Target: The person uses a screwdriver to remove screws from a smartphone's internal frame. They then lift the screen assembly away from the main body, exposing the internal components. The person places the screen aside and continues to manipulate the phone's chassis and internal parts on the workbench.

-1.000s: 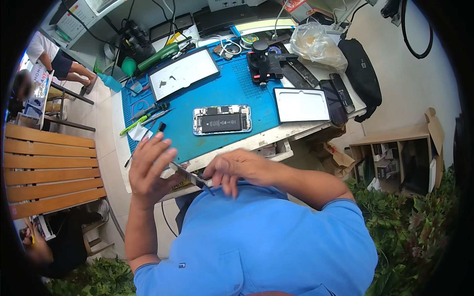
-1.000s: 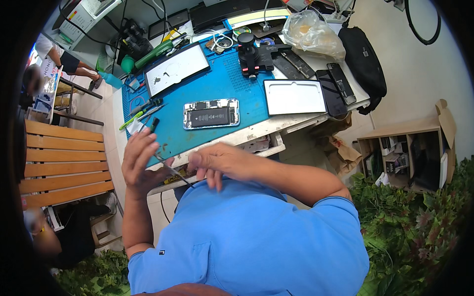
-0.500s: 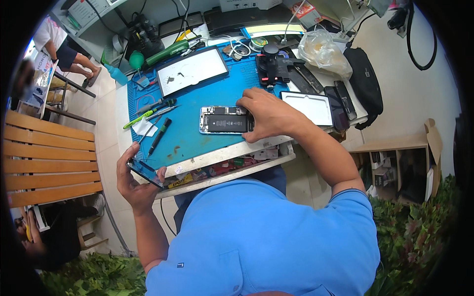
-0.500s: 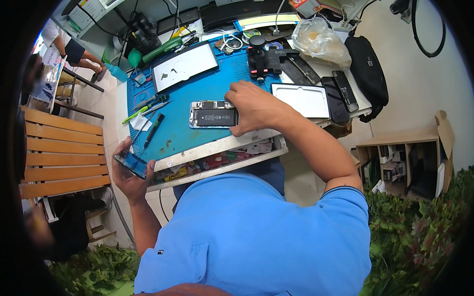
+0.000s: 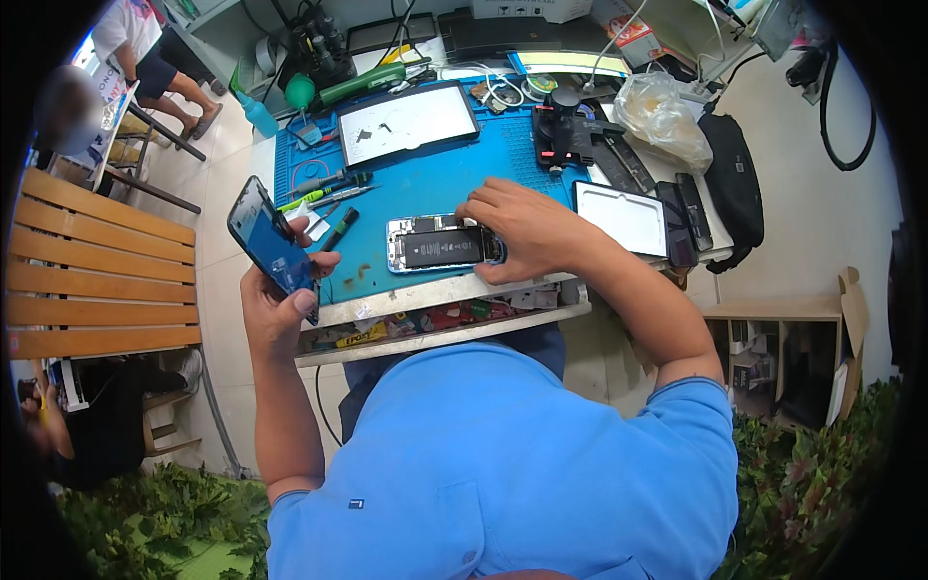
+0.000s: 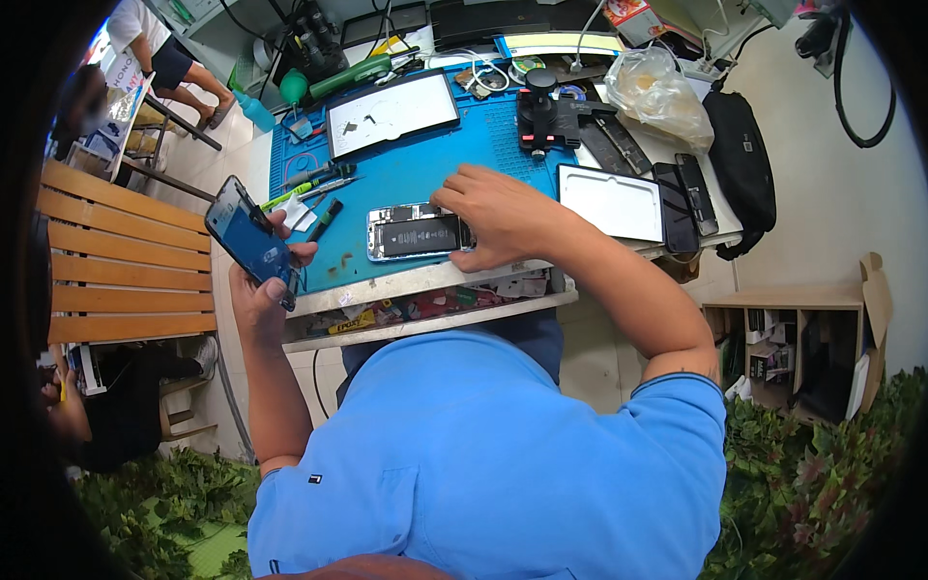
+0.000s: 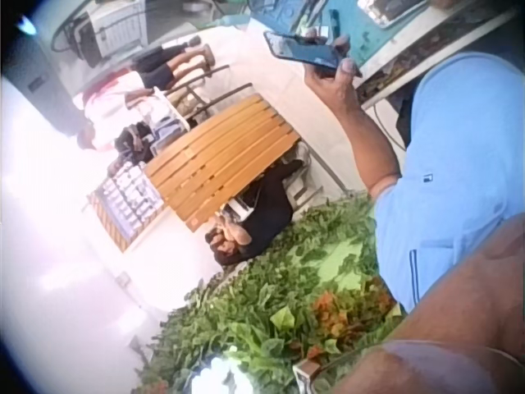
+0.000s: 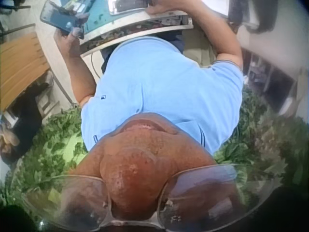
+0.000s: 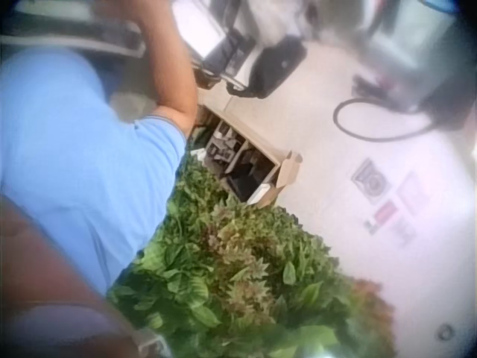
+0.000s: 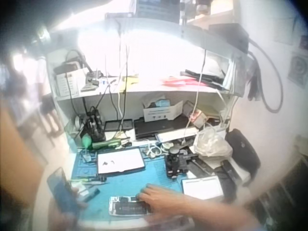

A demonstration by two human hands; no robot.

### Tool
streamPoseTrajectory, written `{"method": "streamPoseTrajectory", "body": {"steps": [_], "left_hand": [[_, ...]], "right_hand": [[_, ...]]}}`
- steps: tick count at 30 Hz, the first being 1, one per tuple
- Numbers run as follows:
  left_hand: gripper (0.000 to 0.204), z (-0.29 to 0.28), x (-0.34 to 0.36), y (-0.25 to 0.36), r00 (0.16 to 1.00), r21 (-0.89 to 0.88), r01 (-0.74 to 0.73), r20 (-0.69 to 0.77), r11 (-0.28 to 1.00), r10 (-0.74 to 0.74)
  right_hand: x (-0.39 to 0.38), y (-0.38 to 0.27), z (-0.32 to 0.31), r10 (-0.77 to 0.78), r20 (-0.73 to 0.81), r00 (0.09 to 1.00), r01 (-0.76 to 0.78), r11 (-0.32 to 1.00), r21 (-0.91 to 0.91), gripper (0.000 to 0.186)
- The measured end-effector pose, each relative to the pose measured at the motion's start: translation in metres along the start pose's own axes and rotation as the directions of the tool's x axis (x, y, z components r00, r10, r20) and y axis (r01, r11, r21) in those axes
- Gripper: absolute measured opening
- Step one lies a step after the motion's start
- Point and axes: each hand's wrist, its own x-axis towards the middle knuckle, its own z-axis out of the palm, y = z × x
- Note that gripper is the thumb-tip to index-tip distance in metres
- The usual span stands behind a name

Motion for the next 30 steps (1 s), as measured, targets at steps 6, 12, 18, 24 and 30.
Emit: {"method": "streamPoseTrajectory", "body": {"steps": [6, 12, 18, 24, 30], "left_hand": [[0.101, 0.004, 0.003, -0.007, 1.000, -0.007, 0.026, 0.016, 1.000, -0.026], [0.099, 0.011, -0.001, -0.012, 1.000, -0.015, 0.018, 0.019, 1.000, -0.018], [0.099, 0.007, -0.002, -0.020, 0.999, -0.017, 0.039, 0.012, 0.999, -0.038], [0.098, 0.005, 0.002, -0.026, 0.999, -0.025, 0.037, 0.027, 0.999, -0.036], [0.099, 0.012, 0.008, -0.027, 0.999, -0.050, 0.036, 0.033, 0.998, -0.034]], "right_hand": [[-0.021, 0.017, 0.015, -0.095, -0.123, 0.988, 0.098, 0.995, 0.019, 0.057], [-0.017, 0.022, 0.012, -0.108, -0.085, 0.990, 0.112, 0.993, 0.032, 0.057], [-0.008, 0.025, 0.005, -0.135, -0.047, 0.990, 0.138, 0.989, 0.061, 0.055], [0.001, 0.021, 0.000, -0.132, 0.024, 0.991, 0.132, 0.991, 0.020, 0.056], [0.006, 0.017, -0.005, -0.117, 0.094, 0.989, 0.121, 0.992, -0.046, 0.056]]}}
